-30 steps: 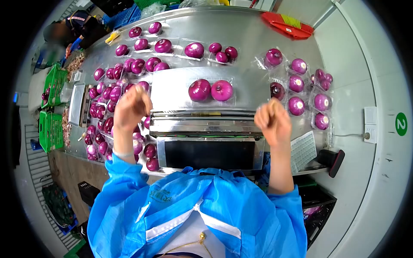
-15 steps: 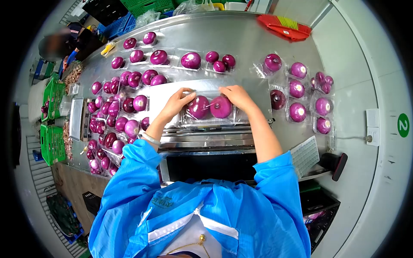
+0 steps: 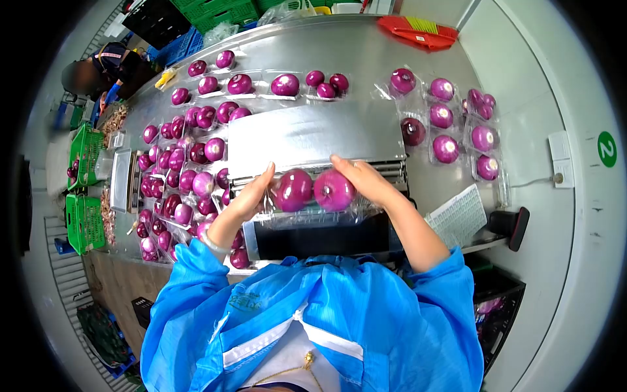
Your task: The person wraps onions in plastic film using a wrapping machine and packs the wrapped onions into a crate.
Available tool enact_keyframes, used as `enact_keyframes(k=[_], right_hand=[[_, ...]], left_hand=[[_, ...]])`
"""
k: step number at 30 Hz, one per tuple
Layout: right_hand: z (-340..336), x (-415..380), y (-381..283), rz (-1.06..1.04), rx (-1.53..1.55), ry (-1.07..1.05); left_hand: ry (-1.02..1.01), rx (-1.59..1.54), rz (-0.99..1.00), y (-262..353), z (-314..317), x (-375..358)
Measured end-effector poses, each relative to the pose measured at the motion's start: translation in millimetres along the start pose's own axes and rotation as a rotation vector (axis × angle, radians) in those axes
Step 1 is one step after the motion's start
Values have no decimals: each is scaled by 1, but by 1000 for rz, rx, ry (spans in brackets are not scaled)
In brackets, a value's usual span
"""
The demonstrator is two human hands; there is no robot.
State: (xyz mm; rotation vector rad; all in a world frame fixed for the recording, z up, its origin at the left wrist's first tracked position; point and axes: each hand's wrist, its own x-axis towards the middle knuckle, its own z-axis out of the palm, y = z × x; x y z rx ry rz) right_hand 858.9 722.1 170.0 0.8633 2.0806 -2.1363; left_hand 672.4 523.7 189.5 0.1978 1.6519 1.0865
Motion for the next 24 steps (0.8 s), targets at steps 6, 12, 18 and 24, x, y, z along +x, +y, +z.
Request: enact_keyframes(k=[6,12,18,24], right_hand=[[33,-65,49,195,-360,50],[42,-66,140,221,-88,223],[52,-100,164,-115,156,503],[79,-104,175,-153,191,755]], left_hand=[[-4,317,-30,-118,8,-5],[230,907,346,-154,12,4],[383,482,580,-188,-3,-15],[278,-28,565,-204,10,-12]])
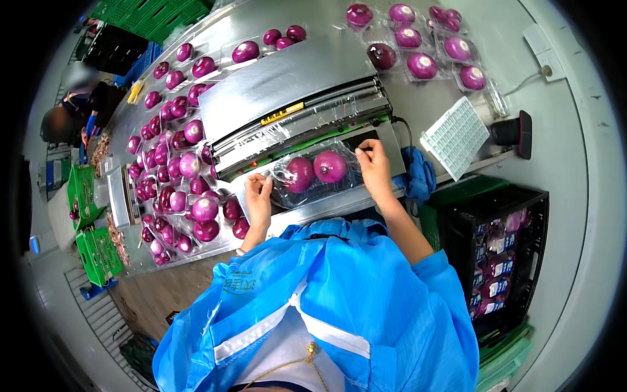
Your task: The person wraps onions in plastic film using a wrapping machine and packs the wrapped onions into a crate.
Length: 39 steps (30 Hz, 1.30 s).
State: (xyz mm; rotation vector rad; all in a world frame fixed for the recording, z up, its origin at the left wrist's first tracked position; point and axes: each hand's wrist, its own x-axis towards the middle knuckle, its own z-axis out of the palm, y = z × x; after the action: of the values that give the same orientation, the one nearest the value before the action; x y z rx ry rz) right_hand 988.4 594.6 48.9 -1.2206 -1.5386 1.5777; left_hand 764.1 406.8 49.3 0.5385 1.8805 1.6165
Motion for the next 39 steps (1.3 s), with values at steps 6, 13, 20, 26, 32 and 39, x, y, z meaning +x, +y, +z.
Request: enact_keyframes(k=[6,13,20,26,32,39], right_hand=[[-2,-28,8,77,30,107],[-16,-62,-14,-10,-40,260],[-41,-104,45,-26,-346,583],[17,-84,122,50,-549,614],[48,-109,87,218,815,268],[18,-158,-13,645,1121,-311]], left_hand=[[-100,-62,-94,1,-16,6],[-65,-153,-199,19,-11,-3],[-127,734,246,-4,-21,26],[-305,997,848,-30,11,34],[-535,154,126,-18,79,14],[-1194,-604,-127,122,91,-43]])
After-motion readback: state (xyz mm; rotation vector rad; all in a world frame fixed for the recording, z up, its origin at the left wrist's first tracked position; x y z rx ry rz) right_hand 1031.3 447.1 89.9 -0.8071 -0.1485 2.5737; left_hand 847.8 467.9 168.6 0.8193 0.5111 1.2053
